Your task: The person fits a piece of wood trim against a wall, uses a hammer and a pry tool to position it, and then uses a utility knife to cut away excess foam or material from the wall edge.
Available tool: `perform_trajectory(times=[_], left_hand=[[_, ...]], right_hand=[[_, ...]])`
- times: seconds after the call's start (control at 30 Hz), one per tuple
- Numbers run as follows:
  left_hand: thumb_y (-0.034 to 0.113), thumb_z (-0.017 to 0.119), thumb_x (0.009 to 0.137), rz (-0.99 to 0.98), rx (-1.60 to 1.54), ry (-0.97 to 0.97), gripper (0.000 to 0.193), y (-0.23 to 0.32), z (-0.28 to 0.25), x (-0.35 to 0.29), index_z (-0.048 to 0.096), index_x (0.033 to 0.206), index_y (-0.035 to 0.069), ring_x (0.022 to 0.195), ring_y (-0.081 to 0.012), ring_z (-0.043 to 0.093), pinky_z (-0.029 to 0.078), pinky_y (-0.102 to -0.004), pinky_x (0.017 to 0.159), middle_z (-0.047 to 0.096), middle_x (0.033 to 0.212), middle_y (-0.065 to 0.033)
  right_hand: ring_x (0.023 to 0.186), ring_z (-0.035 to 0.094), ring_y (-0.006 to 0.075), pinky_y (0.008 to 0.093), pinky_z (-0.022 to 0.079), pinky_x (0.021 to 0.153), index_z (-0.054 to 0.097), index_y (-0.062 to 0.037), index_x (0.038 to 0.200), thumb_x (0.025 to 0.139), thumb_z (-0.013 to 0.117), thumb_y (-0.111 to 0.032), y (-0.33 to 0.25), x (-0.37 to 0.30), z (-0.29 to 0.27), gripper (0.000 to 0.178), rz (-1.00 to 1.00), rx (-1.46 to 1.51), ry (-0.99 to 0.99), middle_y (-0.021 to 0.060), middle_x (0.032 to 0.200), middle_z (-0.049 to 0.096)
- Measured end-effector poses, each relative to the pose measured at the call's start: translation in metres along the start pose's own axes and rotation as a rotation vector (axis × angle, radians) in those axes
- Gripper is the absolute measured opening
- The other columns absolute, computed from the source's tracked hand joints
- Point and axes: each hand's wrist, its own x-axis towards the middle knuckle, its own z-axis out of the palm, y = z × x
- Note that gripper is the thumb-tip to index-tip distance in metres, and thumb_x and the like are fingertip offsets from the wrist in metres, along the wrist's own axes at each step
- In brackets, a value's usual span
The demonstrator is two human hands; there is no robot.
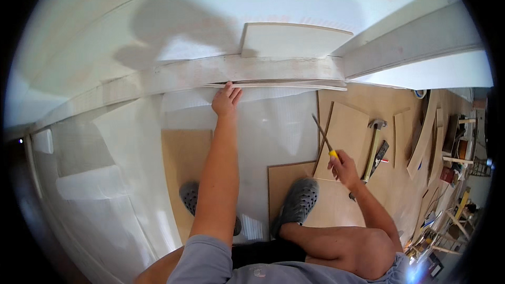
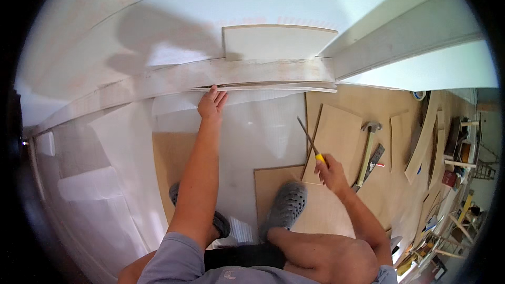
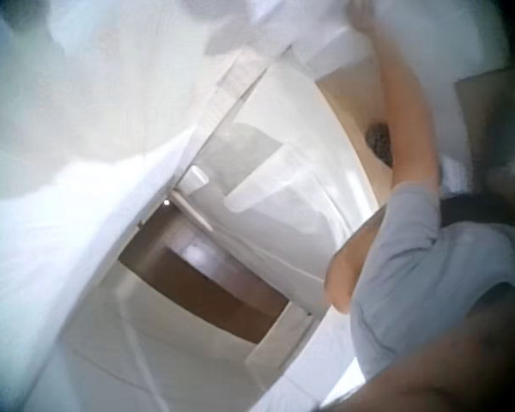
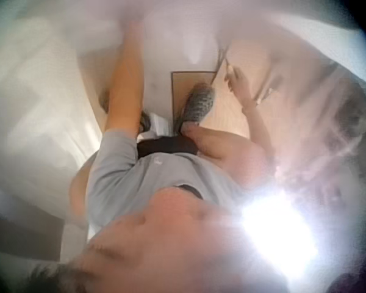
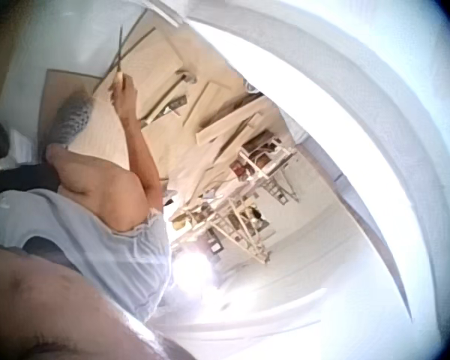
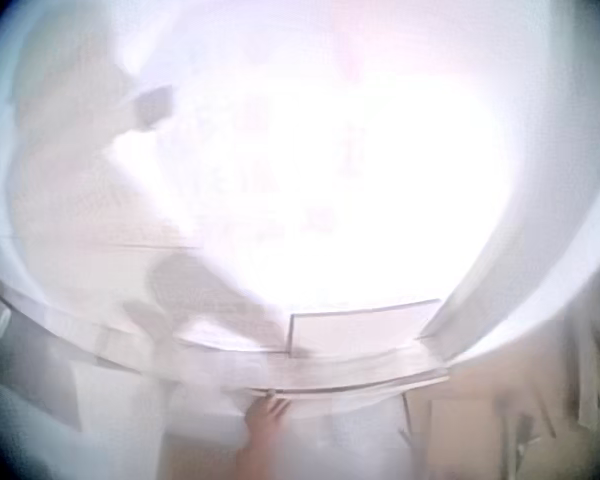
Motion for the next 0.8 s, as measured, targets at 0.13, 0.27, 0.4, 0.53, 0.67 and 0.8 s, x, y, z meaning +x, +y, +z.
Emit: perform_trajectory(times=[0.13,0.27,0.4,0.53,0.67,0.8], left_hand=[[0.016,0.079,0.091,0.005,-0.007,0.056,0.031,0.003,0.014,-0.009,0.06,0.109,-0.001,0.099,-0.031,0.071,0.063,-0.0455,0.092,0.067,0.105,-0.0122],[0.009,0.078,0.092,-0.019,-0.083,0.111,0.026,0.008,0.015,-0.007,0.058,0.106,0.0,0.095,-0.0316,0.072,0.066,-0.0436,0.085,0.069,0.104,-0.0113],[0.006,0.077,0.091,-0.012,-0.099,0.078,0.021,0.005,0.018,-0.009,0.057,0.1,0.002,0.09,-0.0306,0.074,0.066,-0.042,0.082,0.07,0.103,-0.012],[0.006,0.076,0.092,-0.008,-0.106,0.057,0.02,-0.003,0.025,-0.013,0.057,0.089,0.005,0.088,-0.0282,0.073,0.066,-0.0409,0.081,0.07,0.097,-0.0102],[0.007,0.076,0.092,0.036,-0.107,0.098,0.02,0.014,0.014,-0.02,0.056,0.089,0.006,0.085,-0.0259,0.072,0.066,-0.0399,0.081,0.068,0.093,-0.0089],[0.008,0.076,0.092,0.026,-0.105,0.085,0.019,0.004,0.023,-0.021,0.057,0.089,0.006,0.085,-0.0242,0.072,0.066,-0.0388,0.082,0.066,0.091,-0.0081]], right_hand=[[0.057,0.055,0.0076,0.0253,0.047,0.049,0.058,0.0,0.113,0.11,0.05,-0.031,-0.071,0.035,-0.002,0.033,-0.075,-0.05,-0.13,0.0049,0.08,0.066],[0.058,0.055,0.0079,0.0252,0.047,0.05,0.061,-0.0006,0.115,0.11,0.05,-0.035,-0.106,0.058,0.016,0.037,-0.153,-0.066,-0.216,0.0042,0.084,0.067],[0.058,0.055,0.0081,0.0253,0.047,0.052,0.062,-0.0003,0.127,0.109,0.052,-0.036,-0.122,0.066,0.03,0.041,-0.135,-0.122,-0.195,0.0039,0.087,0.067],[0.065,0.058,0.0091,0.0272,0.048,0.059,0.066,-0.0008,0.121,0.109,0.053,-0.033,-0.179,0.083,0.034,0.037,-0.202,-0.32,-0.23,0.0037,0.085,0.066],[0.07,0.061,0.0178,0.0355,0.049,0.067,0.067,-0.0015,0.109,0.108,0.052,-0.033,-0.261,0.119,0.073,0.035,-0.414,-0.667,-0.317,0.0077,0.08,0.066],[0.072,0.062,0.0289,0.0423,0.049,0.073,0.067,-0.0018,0.102,0.106,0.05,-0.036,-0.29,0.163,0.088,0.038,-0.467,-0.876,-0.335,0.0128,0.077,0.066]])
